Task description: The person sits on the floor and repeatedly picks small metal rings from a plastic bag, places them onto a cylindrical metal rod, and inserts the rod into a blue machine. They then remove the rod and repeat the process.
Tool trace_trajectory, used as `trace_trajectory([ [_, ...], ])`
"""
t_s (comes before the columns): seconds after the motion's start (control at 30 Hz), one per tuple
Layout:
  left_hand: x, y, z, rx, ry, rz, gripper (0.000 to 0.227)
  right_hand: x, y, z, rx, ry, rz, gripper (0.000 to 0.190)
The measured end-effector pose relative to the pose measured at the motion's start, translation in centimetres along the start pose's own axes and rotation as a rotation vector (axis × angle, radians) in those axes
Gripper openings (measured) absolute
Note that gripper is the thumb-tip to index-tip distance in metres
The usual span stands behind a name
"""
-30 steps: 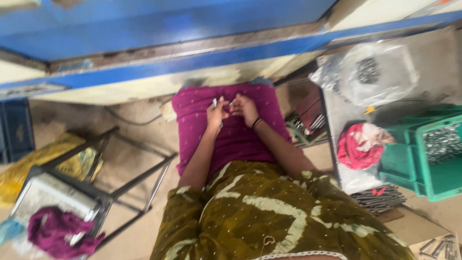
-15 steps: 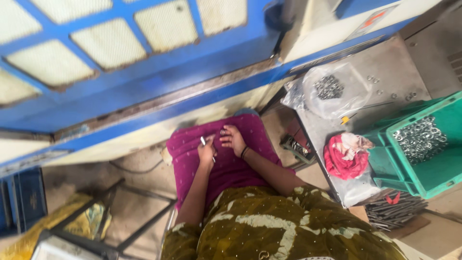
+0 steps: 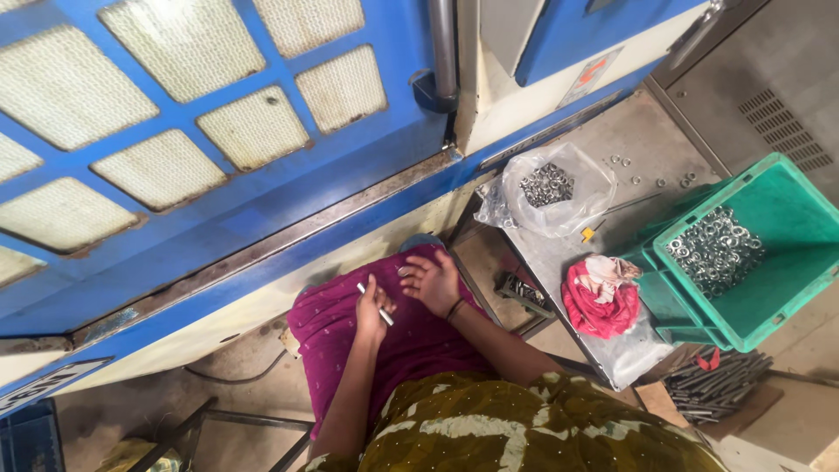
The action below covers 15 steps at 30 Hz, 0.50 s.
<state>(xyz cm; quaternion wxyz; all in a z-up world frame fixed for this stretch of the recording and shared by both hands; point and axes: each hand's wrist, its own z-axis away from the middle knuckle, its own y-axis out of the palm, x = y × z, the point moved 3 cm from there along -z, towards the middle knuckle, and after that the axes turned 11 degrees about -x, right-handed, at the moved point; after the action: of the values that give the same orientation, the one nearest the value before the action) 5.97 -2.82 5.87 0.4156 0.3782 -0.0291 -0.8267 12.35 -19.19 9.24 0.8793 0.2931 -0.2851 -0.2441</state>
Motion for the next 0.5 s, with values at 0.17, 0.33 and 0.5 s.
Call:
trace_trajectory([
  [0.17,-9.1,9.2,2.7,0.080,0.484,-0.212,0.065,6.9,2.7,4.4,0.021,-0.232,-0.128,0.070],
  [0.33,-21.8,22.9,6.2,0.537,1.026,-0.221,0.048,13.0,5.7,6.9,0.194,-0.373,-0.237,0.067],
  [0.5,-27.8,34.6,8.6,0.693,1.216,-0.148,0.049,13.2,7.6,9.0,0.165,-0.379,-0.264,0.068],
])
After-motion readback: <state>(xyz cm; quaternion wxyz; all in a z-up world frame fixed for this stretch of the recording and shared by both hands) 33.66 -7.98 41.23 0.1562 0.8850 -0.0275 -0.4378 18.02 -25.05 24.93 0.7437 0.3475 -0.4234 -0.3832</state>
